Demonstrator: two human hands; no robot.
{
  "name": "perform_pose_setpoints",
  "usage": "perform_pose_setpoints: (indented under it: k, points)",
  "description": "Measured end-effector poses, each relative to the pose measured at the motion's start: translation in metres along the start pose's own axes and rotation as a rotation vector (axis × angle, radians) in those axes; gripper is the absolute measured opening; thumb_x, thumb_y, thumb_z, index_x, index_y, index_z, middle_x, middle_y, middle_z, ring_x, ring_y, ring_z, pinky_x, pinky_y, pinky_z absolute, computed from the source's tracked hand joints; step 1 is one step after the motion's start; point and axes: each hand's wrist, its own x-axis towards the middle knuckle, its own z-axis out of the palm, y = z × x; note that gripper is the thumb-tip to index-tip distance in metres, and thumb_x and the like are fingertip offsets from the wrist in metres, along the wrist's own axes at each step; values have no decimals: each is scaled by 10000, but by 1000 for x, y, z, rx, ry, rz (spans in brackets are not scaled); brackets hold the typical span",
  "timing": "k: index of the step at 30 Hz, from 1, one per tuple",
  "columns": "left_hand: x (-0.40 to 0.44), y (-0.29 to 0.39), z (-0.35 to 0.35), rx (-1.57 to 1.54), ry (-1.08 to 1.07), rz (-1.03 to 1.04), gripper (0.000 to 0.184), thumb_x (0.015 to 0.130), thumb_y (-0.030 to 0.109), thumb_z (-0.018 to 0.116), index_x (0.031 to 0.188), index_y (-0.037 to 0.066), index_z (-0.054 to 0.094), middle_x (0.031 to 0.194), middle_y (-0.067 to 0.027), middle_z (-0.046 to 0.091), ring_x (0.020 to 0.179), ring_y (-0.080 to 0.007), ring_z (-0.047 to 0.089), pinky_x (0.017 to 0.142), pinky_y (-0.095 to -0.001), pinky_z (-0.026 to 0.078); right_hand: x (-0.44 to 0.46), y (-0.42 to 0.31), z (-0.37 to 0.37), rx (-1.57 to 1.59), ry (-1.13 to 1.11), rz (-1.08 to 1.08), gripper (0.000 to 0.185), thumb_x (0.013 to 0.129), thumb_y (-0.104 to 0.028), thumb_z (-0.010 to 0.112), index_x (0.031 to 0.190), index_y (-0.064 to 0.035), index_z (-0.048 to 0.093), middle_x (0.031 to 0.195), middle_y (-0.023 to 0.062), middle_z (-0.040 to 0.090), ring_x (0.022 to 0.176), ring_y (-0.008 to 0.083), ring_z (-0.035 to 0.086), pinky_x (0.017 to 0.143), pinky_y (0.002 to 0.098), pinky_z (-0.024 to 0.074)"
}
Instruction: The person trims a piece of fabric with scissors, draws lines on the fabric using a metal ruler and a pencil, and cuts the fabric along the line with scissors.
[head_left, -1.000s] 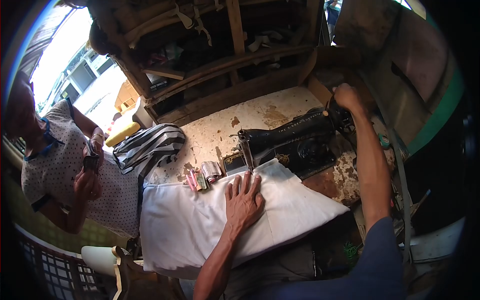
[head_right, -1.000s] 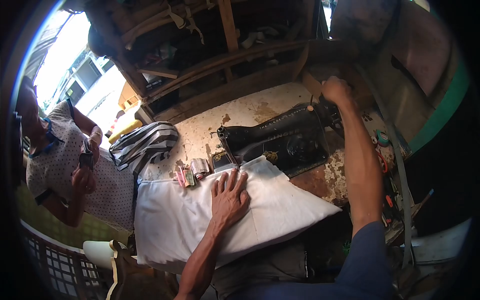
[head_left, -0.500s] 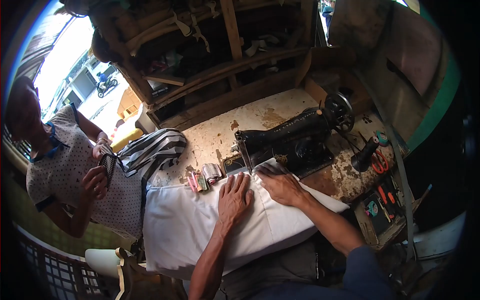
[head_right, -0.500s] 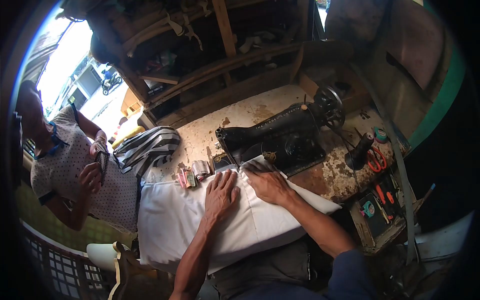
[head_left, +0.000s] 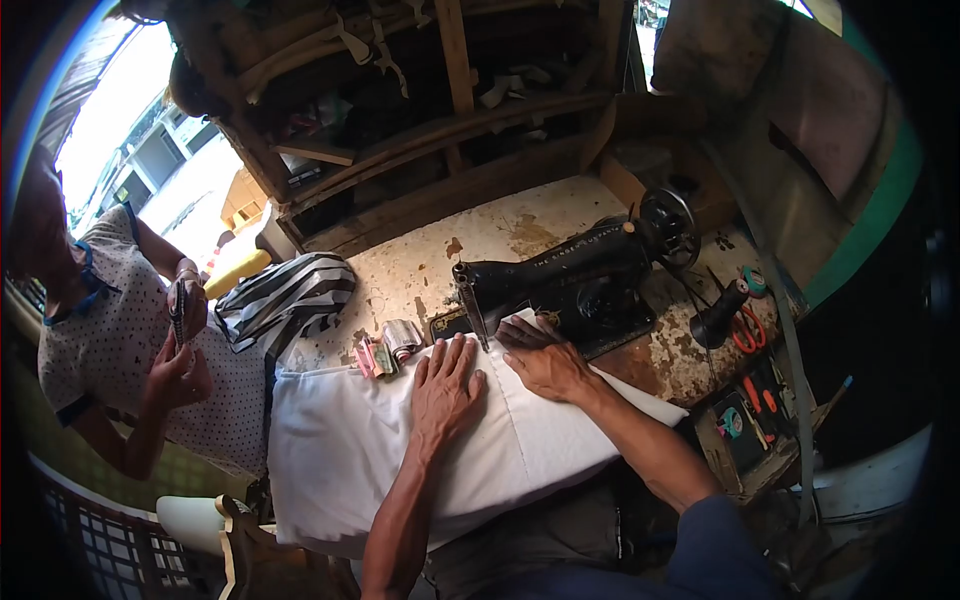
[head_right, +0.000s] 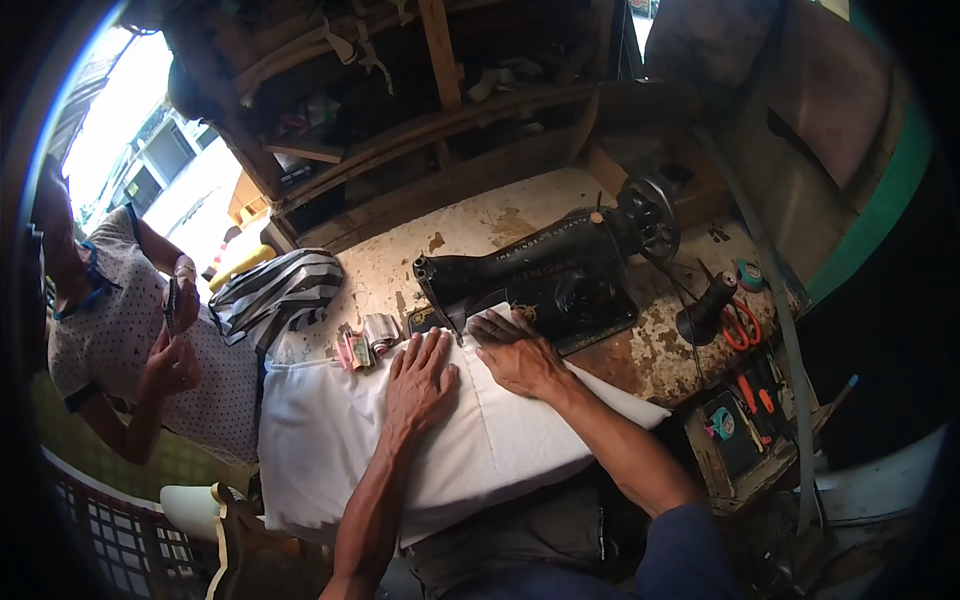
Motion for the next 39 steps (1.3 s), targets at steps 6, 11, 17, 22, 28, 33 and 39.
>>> perform_pose_setpoints:
  k: [6,11,17,22,28,33,39]
  points:
    - [5,-5,0,3,-13,-10,613,1023,420,451,1583,178,386,1655,-67,347,1541,-300,280,1249,-484,215,13,5,-3,-31,-34,12,514,1071,-359,416,1478,-59,502,1555,108,488,1497,250,369,1246,487,238]
    - [15,-6,-1,0,-30,-20,608,1029,405,433,1581,157,384,1659,-72,338,1549,-290,263,1257,-469,193,19,10,-2,-36,17,-44,485,1052,-341,457,1424,-45,555,1498,128,544,1449,263,433,1227,486,270]
    - [25,-11,0,1,-31,-28,601,1033,410,423,1570,140,404,1664,-66,331,1552,-284,257,1259,-463,192,33,20,4,-69,53,-95,402,1022,-322,507,1266,-44,666,1346,131,644,1338,271,531,1183,466,330]
    - [39,-17,-2,9,-22,-25,602,1039,405,420,1569,120,398,1657,-72,343,1553,-282,253,1261,-463,185,46,15,-12,25,11,1,313,996,-300,545,1034,-45,722,1203,115,704,1182,255,618,1070,432,412]
    - [50,-23,-6,16,-40,-25,599,1035,400,425,1560,112,407,1650,-84,353,1551,-278,256,1261,-461,184,57,11,-19,59,-35,167,344,945,-323,584,818,-40,732,889,168,732,915,345,697,957,441,498]
    - [57,-26,-7,-11,-23,-24,589,1038,390,421,1546,91,420,1635,-98,375,1546,-287,268,1262,-457,182,66,17,-13,61,-63,179,322,928,-284,576,786,-33,718,853,184,716,880,375,688,923,466,511]
    - [38,-13,-2,-59,52,-5,553,1046,344,423,1542,99,435,1637,-98,372,1557,-296,240,1265,-528,153,47,8,8,-1,270,-125,270,976,-183,524,1127,-24,681,1248,162,665,1284,330,552,1142,494,367]
